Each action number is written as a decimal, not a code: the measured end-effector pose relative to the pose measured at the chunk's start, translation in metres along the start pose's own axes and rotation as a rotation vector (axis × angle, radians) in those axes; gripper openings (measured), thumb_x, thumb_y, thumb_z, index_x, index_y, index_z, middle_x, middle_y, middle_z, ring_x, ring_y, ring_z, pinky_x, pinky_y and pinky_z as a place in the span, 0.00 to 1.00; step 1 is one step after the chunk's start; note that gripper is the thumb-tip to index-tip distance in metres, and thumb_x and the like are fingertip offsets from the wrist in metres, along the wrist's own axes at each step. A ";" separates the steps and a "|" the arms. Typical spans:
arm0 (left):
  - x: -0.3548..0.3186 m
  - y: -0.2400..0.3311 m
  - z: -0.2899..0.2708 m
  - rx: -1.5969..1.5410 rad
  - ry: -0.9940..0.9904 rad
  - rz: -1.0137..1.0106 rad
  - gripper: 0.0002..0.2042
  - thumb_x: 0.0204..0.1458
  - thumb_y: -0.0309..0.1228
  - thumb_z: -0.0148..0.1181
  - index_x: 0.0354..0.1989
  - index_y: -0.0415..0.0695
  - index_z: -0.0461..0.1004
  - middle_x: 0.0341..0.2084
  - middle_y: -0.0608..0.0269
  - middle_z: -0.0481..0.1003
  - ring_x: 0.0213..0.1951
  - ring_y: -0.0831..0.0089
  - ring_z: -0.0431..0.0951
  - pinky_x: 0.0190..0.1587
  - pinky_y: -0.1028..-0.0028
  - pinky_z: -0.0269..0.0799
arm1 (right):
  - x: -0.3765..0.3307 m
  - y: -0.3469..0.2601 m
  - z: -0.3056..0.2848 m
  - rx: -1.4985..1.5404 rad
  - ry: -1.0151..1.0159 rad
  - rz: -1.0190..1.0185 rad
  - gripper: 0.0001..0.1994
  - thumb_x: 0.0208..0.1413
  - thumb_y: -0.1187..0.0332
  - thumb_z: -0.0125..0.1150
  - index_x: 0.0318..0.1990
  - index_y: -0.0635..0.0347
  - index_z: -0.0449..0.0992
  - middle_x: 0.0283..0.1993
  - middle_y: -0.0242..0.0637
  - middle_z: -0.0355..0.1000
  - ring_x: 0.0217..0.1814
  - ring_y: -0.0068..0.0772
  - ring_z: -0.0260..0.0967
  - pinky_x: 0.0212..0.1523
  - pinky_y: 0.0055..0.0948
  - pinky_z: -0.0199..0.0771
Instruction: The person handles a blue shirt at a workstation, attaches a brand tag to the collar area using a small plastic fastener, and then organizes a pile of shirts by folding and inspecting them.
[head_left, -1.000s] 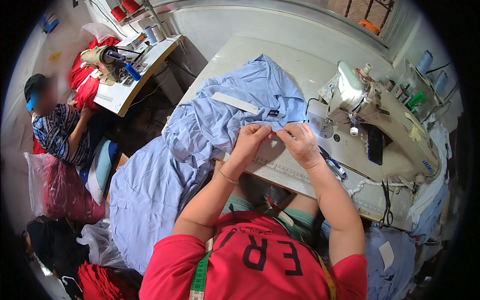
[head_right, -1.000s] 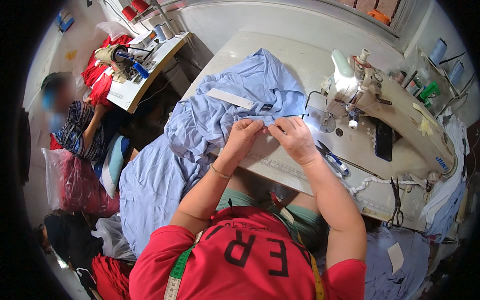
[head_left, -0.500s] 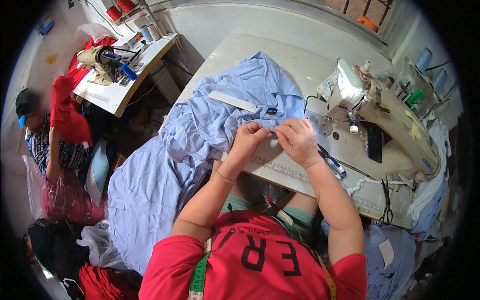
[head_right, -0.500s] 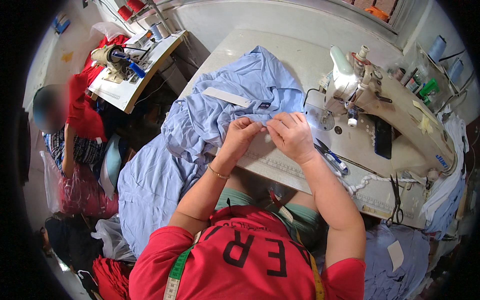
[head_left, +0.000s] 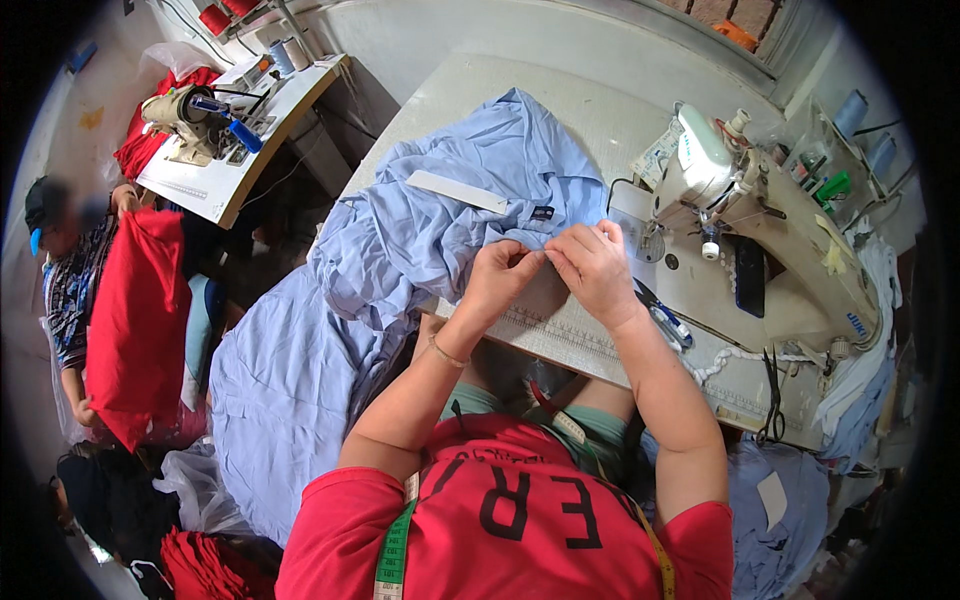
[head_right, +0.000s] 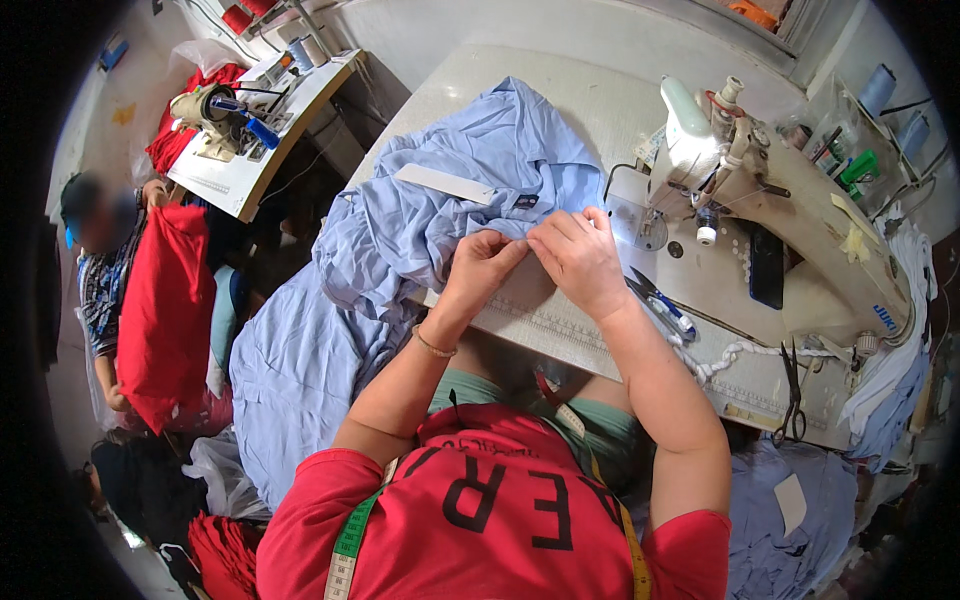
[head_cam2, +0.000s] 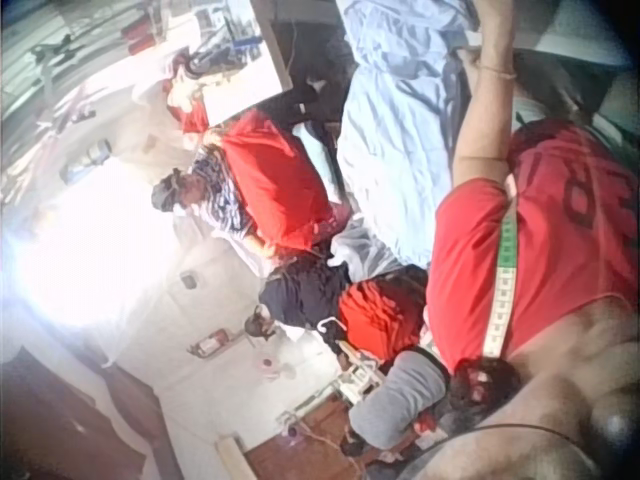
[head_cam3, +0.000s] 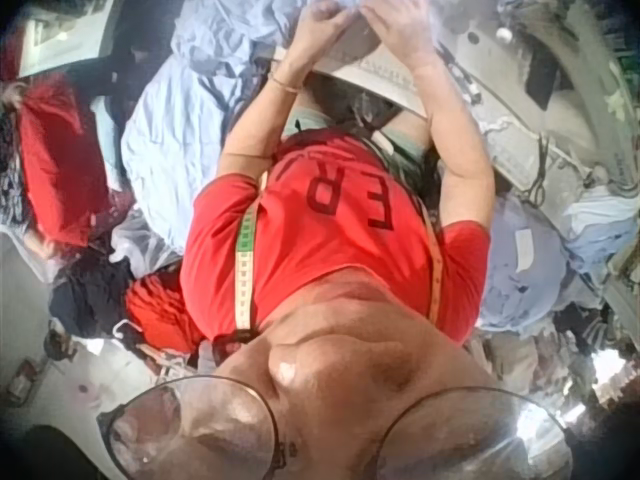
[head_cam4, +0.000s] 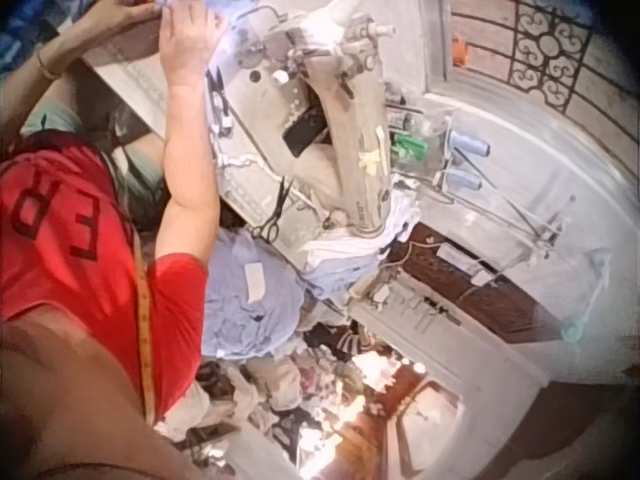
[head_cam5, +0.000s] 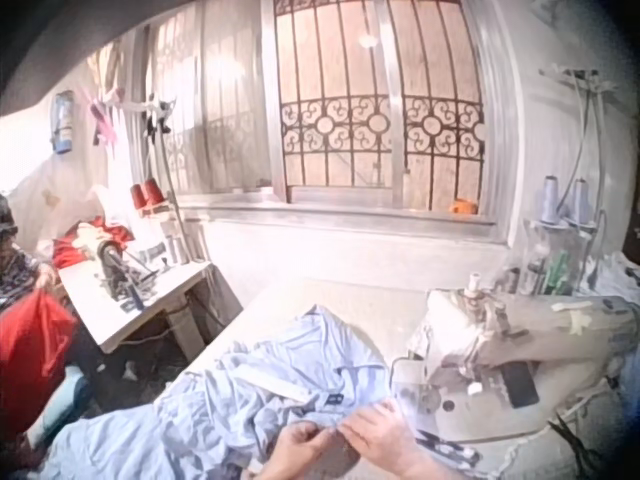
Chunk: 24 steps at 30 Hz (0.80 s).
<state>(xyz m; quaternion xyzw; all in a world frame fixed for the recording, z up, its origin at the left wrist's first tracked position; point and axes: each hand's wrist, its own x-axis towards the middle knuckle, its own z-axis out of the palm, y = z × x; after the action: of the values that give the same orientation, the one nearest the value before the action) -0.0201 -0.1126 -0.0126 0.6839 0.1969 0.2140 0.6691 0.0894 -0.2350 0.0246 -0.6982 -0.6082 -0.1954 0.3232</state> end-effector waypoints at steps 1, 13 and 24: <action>-0.001 0.002 0.001 0.046 0.014 0.022 0.09 0.50 0.27 0.58 0.23 0.34 0.73 0.15 0.74 0.66 0.20 0.86 0.60 0.20 0.80 0.56 | 0.001 -0.001 -0.001 -0.013 -0.001 -0.011 0.03 0.48 0.68 0.59 0.29 0.55 0.73 0.29 0.30 0.67 0.33 0.32 0.66 0.42 0.34 0.58; -0.003 0.005 0.002 0.111 0.014 0.077 0.09 0.50 0.27 0.58 0.23 0.33 0.72 0.14 0.72 0.66 0.19 0.86 0.60 0.21 0.79 0.57 | -0.001 -0.003 0.005 0.017 0.070 0.044 0.05 0.40 0.75 0.59 0.26 0.56 0.70 0.27 0.32 0.66 0.31 0.35 0.66 0.40 0.34 0.61; 0.001 -0.001 0.000 -0.022 0.032 0.012 0.09 0.50 0.28 0.58 0.21 0.36 0.73 0.16 0.74 0.68 0.20 0.86 0.62 0.21 0.81 0.57 | 0.002 -0.003 0.007 0.195 0.003 0.119 0.02 0.46 0.72 0.60 0.28 0.58 0.74 0.29 0.31 0.70 0.34 0.34 0.68 0.39 0.32 0.61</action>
<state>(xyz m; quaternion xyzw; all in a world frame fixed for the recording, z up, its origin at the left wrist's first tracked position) -0.0188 -0.1120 -0.0140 0.6741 0.2010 0.2310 0.6721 0.0860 -0.2288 0.0217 -0.6980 -0.5814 -0.1171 0.4013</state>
